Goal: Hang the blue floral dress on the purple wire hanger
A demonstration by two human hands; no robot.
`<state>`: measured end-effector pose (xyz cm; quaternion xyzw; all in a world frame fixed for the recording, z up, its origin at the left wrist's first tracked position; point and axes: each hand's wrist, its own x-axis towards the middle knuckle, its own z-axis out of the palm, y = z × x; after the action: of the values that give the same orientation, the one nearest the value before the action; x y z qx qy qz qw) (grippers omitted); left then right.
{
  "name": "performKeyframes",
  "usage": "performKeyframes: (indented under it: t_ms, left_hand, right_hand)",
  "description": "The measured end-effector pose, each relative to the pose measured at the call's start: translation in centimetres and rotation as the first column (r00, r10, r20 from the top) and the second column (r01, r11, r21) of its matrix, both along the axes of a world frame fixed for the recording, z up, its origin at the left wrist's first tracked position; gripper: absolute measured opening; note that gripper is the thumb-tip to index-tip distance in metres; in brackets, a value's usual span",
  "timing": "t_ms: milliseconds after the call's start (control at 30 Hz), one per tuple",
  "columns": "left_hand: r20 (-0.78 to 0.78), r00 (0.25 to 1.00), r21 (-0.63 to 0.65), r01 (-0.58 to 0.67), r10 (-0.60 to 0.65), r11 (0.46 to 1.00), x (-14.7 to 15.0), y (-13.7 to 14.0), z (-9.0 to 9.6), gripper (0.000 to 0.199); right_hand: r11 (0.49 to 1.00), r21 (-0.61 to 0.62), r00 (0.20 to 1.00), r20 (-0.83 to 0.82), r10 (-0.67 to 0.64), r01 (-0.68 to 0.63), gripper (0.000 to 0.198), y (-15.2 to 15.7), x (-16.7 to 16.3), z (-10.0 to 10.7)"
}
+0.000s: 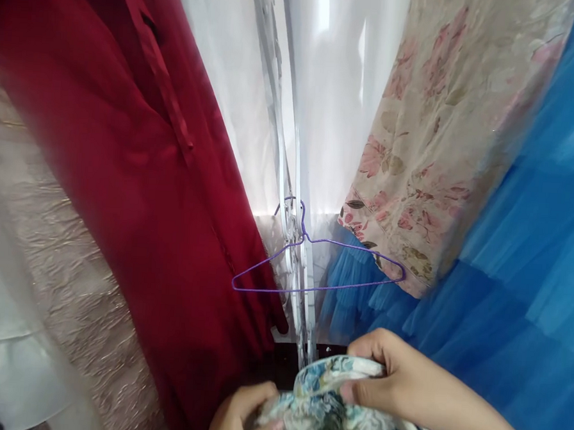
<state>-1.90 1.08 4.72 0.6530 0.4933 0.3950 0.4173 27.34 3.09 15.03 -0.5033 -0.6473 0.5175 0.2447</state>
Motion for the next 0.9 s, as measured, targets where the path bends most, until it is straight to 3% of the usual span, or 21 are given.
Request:
performKeyframes:
  t_ms: [67,133,233,333,467,567,700,800,900]
  left_hand:
    - [-0.097,0.995,0.056,-0.014,0.019,0.998,-2.3,1.3,0.7,0.012]
    - [-0.232,0.969,0.099,0.112,-0.086,0.989,-4.4,3.0,1.9,0.019]
    - [-0.426,0.895,0.191,0.229,-0.129,0.954,-7.4,5.8,3.8,0.025]
    - [-0.455,0.890,0.393,0.168,0.033,0.904,-10.1,9.2,5.4,0.022]
    - [-0.259,0.931,0.544,-0.080,0.258,0.835,-11.9,13.6,7.8,0.033]
    - [-0.167,0.935,0.566,-0.169,0.313,0.807,-10.7,15.2,10.0,0.041]
    - [-0.073,0.961,0.638,-0.161,0.268,0.753,-6.5,15.3,12.1,0.034]
    - [-0.079,0.951,0.693,-0.162,0.298,0.702,-3.5,15.2,12.2,0.034]
    - [-0.166,0.925,0.648,-0.160,0.343,0.744,-2.1,15.4,11.5,0.030]
  right_hand:
    - [0.993,0.116,0.999,0.042,-0.009,0.004,0.019,1.6,0.4,-0.6]
    - [0.972,0.226,0.997,0.035,-0.068,0.058,0.011,3.4,0.3,-1.0]
    - [0.913,0.377,0.983,0.032,-0.179,0.154,0.035,5.5,-0.6,-1.6]
    - [0.841,0.514,0.959,0.114,-0.261,0.167,0.058,6.8,-1.9,-2.1]
    - [0.813,0.569,0.909,0.267,-0.321,0.121,0.053,7.6,-3.8,-2.5]
    - [0.808,0.579,0.888,0.310,-0.340,0.107,0.046,7.5,-4.9,-2.7]
    - [0.810,0.573,0.890,0.300,-0.344,0.121,0.044,6.7,-5.7,-2.9]
    - [0.811,0.572,0.890,0.296,-0.345,0.124,0.040,6.1,-5.9,-3.0]
    - [0.822,0.555,0.936,0.207,-0.286,0.128,0.029,5.6,-5.6,-3.2]
